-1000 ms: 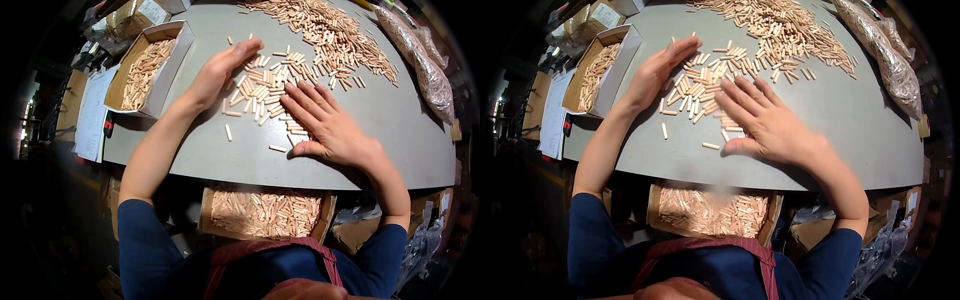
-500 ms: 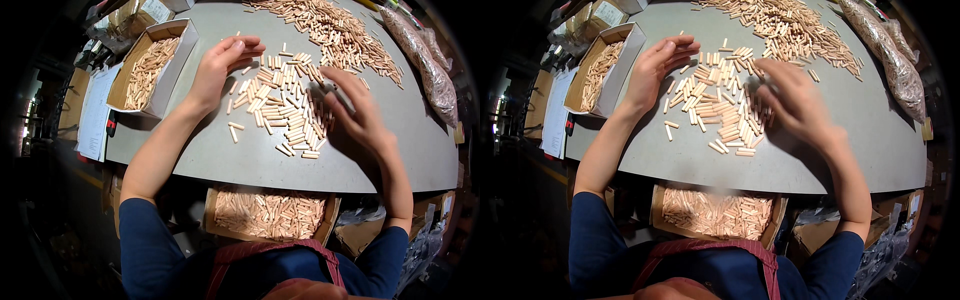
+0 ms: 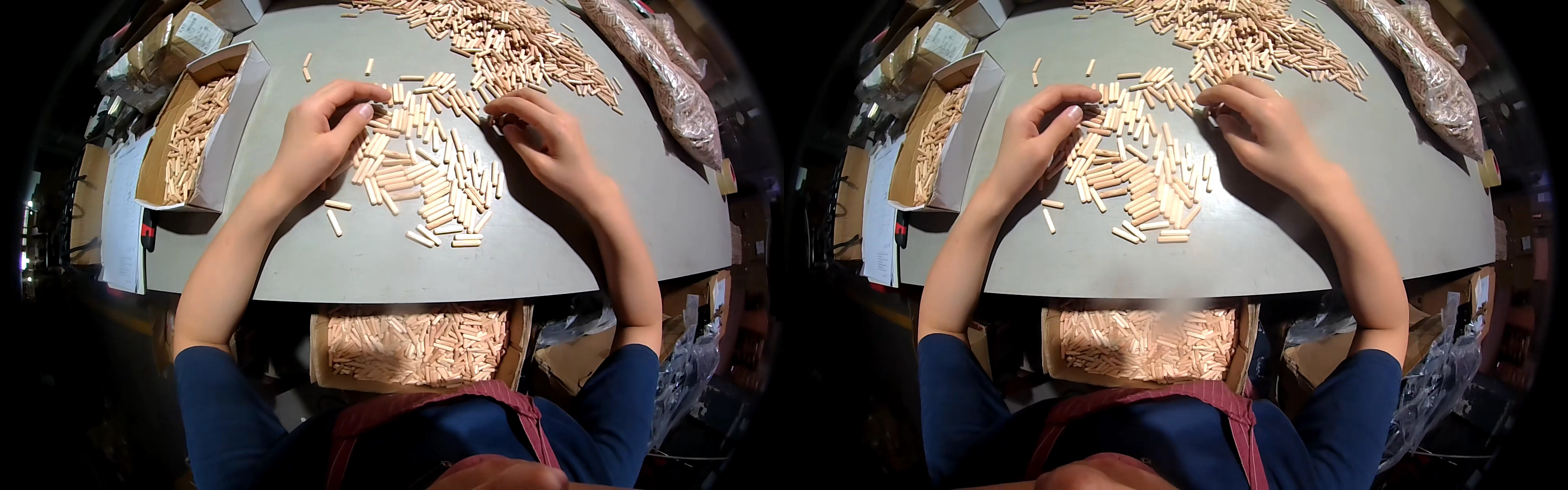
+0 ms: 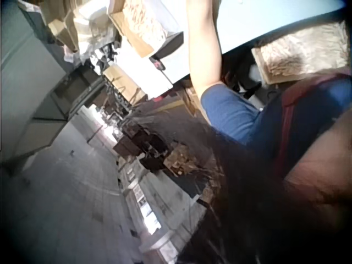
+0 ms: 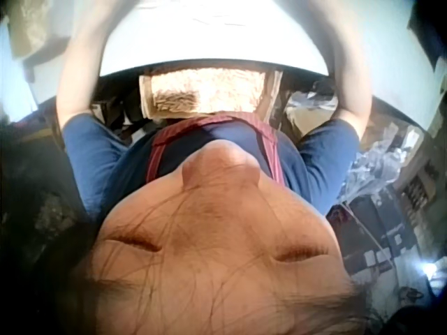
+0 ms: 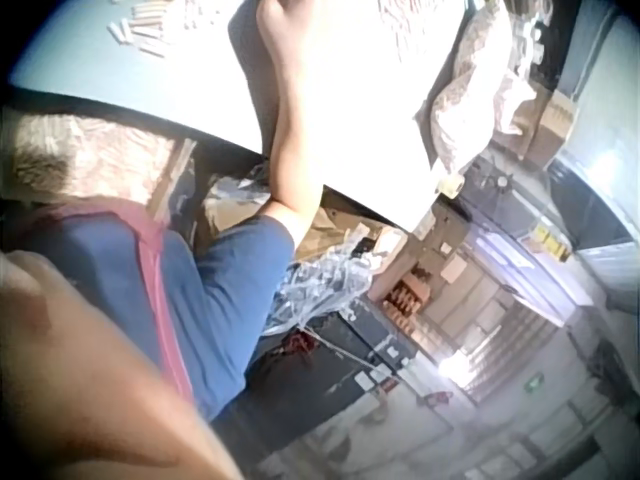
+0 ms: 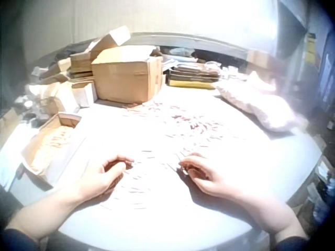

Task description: The person sorts small wooden pegs on a table, picking them up and placing them into a cardboard box. They repeatedly gather pegs from the table surface and transfer them into the box, occasionally inspecting individual pegs.

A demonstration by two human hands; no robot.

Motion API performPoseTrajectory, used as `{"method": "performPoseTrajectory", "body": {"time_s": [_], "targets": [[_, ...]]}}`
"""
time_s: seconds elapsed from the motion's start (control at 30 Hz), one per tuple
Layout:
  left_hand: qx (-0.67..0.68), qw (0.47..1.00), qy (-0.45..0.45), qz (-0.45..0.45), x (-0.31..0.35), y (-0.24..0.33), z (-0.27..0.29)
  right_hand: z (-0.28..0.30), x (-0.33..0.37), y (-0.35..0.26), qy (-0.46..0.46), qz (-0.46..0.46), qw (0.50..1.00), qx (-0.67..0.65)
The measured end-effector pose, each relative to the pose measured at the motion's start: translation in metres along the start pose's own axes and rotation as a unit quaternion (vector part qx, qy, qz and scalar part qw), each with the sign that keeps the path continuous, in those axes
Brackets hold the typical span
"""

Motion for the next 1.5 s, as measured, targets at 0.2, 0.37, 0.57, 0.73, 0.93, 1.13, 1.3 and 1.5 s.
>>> {"method": "performPoseTrajectory", "body": {"time_s": [0.2,0.37,0.57,0.73,0.93,1.13,1.3,1.5], "targets": [[-0.296,0.936,-0.026,-0.188,0.002,0.009,-0.009,-0.01,0.001,-0.011,0.013,0.083,0.986,0.147],[-0.339,0.923,-0.032,-0.178,0.005,0.003,-0.012,-0.028,0.002,-0.019,-0.009,0.088,0.968,0.236],[-0.342,0.924,-0.042,-0.166,0.005,0.006,-0.014,-0.038,0.004,-0.038,-0.048,0.104,0.964,0.24],[-0.322,0.927,-0.036,-0.19,0.005,0.005,-0.014,-0.023,0.001,-0.043,-0.017,0.121,0.981,0.151],[-0.291,0.94,-0.027,-0.175,0.002,0.005,-0.007,-0.001,0.004,-0.022,-0.022,-0.017,0.999,0.017],[-0.286,0.943,-0.028,-0.166,-0.001,0.006,-0.006,0.011,0.009,-0.028,-0.197,0.033,0.98,0.013],[-0.258,0.951,0.002,-0.167,0.001,0.003,-0.008,0.004,0.016,-0.068,-0.399,-0.011,0.906,-0.143],[-0.259,0.953,-0.019,-0.156,0.001,0.005,-0.007,-0.018,0.029,-0.088,-0.442,0.066,0.832,-0.329]]}}
Point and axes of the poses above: each hand's wrist, its own x-axis away from the middle knuckle, its own z-axis out of the back of the hand, y = z × x, the point moved 3 cm from there along -x, towards the middle knuckle, and after that the axes turned 5 degrees about -y, right-handed, at the moved point
